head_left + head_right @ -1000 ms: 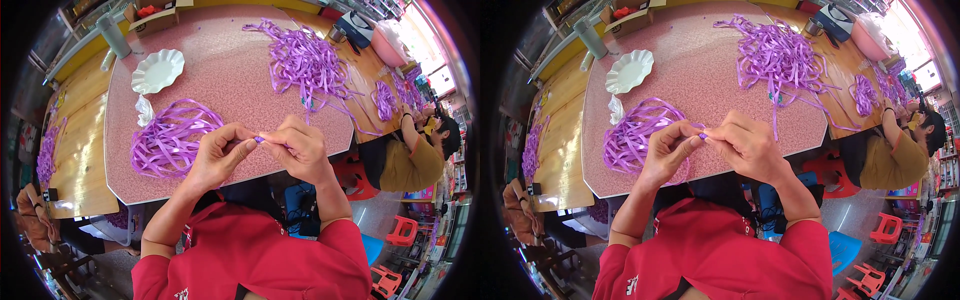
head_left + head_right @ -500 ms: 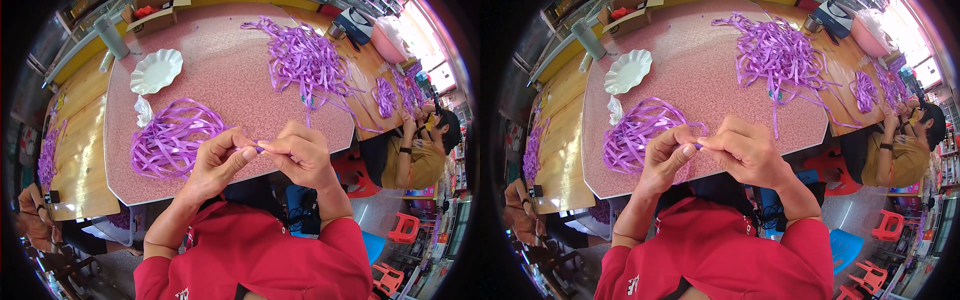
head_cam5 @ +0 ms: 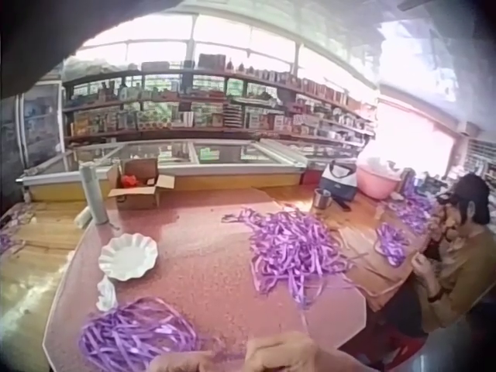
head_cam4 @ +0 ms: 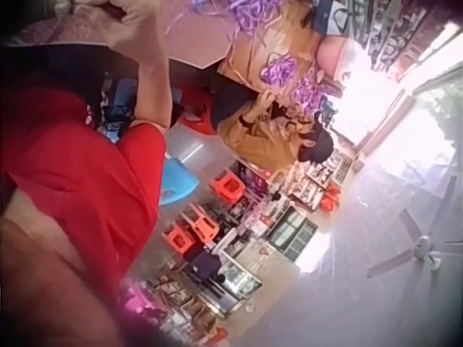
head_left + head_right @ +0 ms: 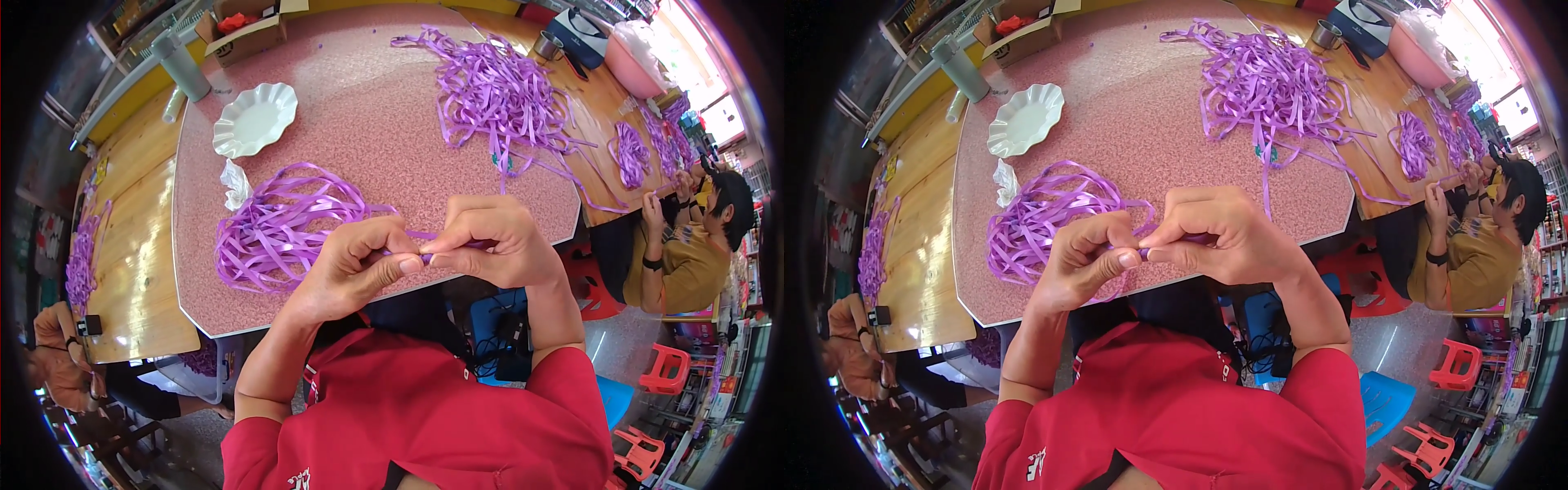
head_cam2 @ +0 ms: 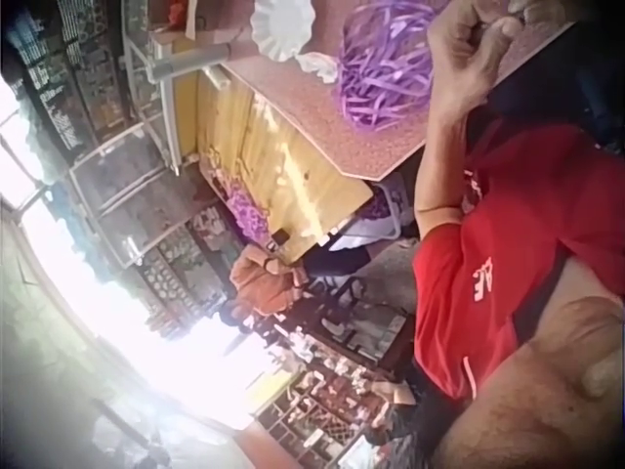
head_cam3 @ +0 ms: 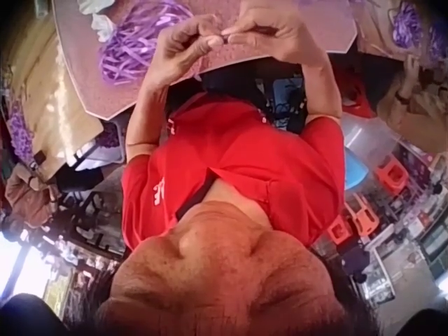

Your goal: Tying knots or loops into individual long purple plastic ribbons at an assembly table.

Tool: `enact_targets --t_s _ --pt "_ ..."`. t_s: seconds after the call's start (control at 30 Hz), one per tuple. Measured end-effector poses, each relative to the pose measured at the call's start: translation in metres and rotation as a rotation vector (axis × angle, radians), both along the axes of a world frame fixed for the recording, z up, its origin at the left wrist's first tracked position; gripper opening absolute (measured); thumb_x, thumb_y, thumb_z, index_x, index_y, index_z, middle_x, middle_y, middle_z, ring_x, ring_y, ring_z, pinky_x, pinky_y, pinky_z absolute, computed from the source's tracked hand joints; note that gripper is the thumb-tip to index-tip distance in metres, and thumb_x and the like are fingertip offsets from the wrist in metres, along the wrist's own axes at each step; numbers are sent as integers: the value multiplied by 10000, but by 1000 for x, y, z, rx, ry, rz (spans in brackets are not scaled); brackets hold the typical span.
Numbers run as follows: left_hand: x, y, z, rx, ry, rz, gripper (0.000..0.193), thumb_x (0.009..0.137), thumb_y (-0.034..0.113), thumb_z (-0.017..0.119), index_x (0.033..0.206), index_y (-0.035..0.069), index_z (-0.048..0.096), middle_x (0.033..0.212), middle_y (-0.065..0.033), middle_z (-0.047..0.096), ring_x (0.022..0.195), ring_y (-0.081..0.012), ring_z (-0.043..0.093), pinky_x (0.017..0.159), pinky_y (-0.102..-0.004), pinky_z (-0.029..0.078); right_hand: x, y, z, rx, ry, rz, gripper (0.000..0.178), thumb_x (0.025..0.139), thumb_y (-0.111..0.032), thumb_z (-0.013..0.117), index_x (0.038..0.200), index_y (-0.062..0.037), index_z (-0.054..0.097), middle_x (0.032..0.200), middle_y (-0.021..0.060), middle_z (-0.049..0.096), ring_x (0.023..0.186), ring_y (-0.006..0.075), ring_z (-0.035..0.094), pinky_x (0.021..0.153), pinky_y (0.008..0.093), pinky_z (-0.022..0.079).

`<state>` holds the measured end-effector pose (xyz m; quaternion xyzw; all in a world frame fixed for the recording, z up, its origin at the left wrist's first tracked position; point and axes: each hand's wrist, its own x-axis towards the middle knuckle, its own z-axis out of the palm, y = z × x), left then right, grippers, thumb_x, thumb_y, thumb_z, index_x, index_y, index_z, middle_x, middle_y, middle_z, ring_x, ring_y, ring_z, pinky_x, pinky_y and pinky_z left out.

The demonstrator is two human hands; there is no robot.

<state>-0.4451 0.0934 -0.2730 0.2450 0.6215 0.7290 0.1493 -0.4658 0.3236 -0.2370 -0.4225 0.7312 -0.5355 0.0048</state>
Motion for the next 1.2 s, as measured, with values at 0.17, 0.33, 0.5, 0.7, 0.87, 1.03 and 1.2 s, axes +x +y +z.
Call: enact_targets --t_s 0.17,0.33,0.5,0.7,0.87,1.03,1.2 --pt "-3 3 -4 113 -11 51 168 954 140 665 857 21 597 782 42 485 725 -30 415 622 -212 330 2 -10 -5 -42 72 -89 153 779 18 768 927 1 733 723 58 602 620 148 569 522 276 407" --pt "0 15 -5 258 -74 188 148 966 148 649 893 24 613 811 34 534 736 -39 438 646 -209 347 6 -24 -23 -121 313 -275 169 775 34 770 933 -5 725 734 55 602 615 134 560 513 265 401" --pt "1 15 -8 295 -95 215 153 972 166 644 924 24 618 839 21 576 717 -37 442 627 -201 348 2 -34 -35 -247 326 -323 190 786 53 761 959 -7 710 753 54 611 606 133 547 498 262 397" --pt "-5 24 -6 279 -118 303 175 983 198 635 950 26 631 817 36 579 716 -28 453 616 -207 365 -5 -40 -44 -200 541 -477 229 787 46 758 994 -9 676 788 63 626 625 132 564 506 245 427" --pt "-3 24 -7 108 -44 325 283 1043 280 521 1001 19 622 785 48 508 705 -38 423 617 -208 357 -7 -37 -40 -185 601 -506 251 729 57 749 952 -20 660 798 62 625 634 132 574 518 245 450" --pt "-3 23 -9 144 6 212 336 1072 313 427 1059 23 597 771 43 448 718 -56 392 626 -218 342 -7 -39 -41 -236 547 -502 230 707 56 724 905 -27 643 805 64 620 634 131 569 525 239 450" --pt "-3 26 -17 125 147 176 301 1070 286 436 1100 13 559 805 24 467 753 -69 419 644 -249 374 -1 -36 -43 -245 395 -500 191 737 23 722 900 -29 638 806 61 617 631 119 548 517 232 423"
